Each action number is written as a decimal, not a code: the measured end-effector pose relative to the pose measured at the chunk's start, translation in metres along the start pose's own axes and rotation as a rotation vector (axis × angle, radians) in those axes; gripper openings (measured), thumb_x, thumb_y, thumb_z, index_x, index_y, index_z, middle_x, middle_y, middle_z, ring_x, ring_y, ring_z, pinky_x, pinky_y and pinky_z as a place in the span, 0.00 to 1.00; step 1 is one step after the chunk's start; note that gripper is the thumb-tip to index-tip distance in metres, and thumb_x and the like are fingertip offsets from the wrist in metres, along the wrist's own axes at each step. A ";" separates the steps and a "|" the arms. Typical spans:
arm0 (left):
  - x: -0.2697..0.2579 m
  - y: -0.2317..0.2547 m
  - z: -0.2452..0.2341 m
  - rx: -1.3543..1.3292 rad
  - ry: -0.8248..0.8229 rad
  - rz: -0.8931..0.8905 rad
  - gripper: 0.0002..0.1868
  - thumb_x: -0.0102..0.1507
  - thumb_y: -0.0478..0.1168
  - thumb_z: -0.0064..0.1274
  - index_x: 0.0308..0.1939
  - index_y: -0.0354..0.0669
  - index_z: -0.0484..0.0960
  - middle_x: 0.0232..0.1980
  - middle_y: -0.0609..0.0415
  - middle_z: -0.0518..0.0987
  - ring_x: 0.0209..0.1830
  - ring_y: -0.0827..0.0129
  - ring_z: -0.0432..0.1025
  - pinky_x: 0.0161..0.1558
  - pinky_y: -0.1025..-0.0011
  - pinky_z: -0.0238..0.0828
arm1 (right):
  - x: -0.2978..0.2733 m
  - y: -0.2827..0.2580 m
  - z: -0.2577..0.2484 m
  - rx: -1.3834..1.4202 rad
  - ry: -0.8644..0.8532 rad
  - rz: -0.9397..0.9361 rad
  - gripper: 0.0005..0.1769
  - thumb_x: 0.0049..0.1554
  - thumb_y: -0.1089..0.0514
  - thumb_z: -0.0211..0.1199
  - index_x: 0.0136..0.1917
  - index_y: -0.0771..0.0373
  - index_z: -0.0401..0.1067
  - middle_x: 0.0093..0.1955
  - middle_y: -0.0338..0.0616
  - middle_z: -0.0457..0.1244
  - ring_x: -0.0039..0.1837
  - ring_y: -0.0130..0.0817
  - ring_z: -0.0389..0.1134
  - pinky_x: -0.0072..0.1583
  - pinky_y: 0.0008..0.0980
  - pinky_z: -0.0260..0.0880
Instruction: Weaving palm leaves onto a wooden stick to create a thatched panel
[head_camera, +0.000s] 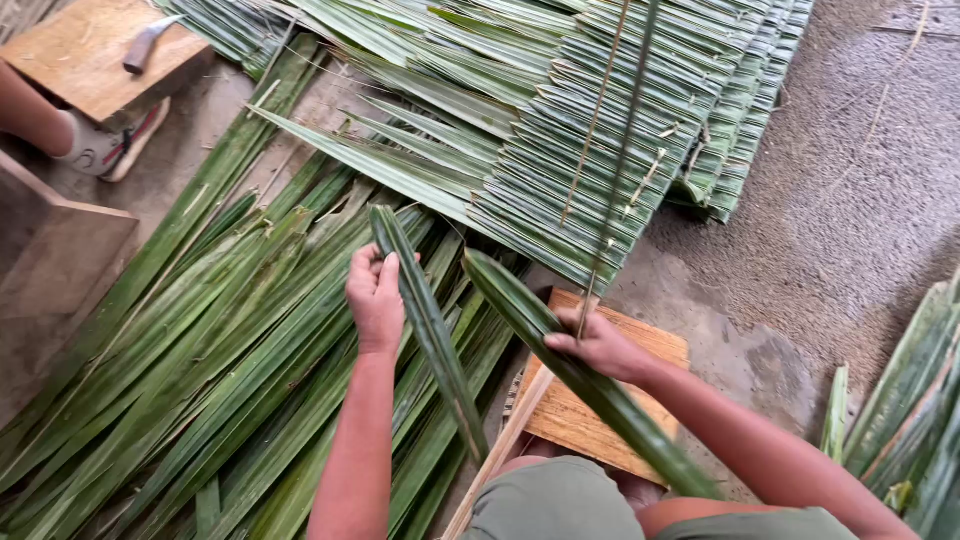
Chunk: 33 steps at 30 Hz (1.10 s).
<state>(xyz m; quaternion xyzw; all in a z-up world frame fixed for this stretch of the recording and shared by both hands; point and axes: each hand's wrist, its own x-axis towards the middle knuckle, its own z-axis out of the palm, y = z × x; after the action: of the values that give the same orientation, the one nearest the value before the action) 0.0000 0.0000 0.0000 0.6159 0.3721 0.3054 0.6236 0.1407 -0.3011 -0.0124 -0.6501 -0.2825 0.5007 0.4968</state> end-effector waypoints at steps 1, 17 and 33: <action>-0.004 0.004 0.016 -0.003 -0.012 -0.005 0.06 0.70 0.33 0.48 0.50 0.38 0.73 0.40 0.41 0.86 0.34 0.69 0.80 0.34 0.74 0.81 | 0.004 -0.018 0.004 0.001 0.012 0.006 0.07 0.58 0.54 0.68 0.48 0.58 0.79 0.40 0.33 0.66 0.46 0.26 0.66 0.53 0.33 0.69; -0.037 -0.024 0.142 -0.267 0.181 -0.102 0.05 0.69 0.33 0.50 0.47 0.46 0.76 0.33 0.60 0.80 0.36 0.82 0.71 0.40 0.82 0.71 | 0.028 -0.044 0.008 0.106 0.437 -0.226 0.08 0.63 0.54 0.65 0.43 0.59 0.73 0.33 0.32 0.58 0.39 0.22 0.57 0.43 0.25 0.61; -0.017 0.111 0.129 -0.642 0.364 -0.211 0.09 0.59 0.31 0.65 0.39 0.43 0.81 0.38 0.44 0.85 0.36 0.54 0.84 0.38 0.60 0.86 | -0.007 -0.080 -0.023 0.037 -0.159 0.296 0.16 0.44 0.51 0.81 0.39 0.60 0.77 0.35 0.41 0.69 0.38 0.35 0.70 0.44 0.33 0.72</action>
<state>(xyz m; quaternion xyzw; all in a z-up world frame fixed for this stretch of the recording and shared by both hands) 0.1077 -0.0780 0.1079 0.2831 0.4237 0.4450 0.7364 0.1699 -0.2878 0.0651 -0.6336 -0.2130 0.6235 0.4056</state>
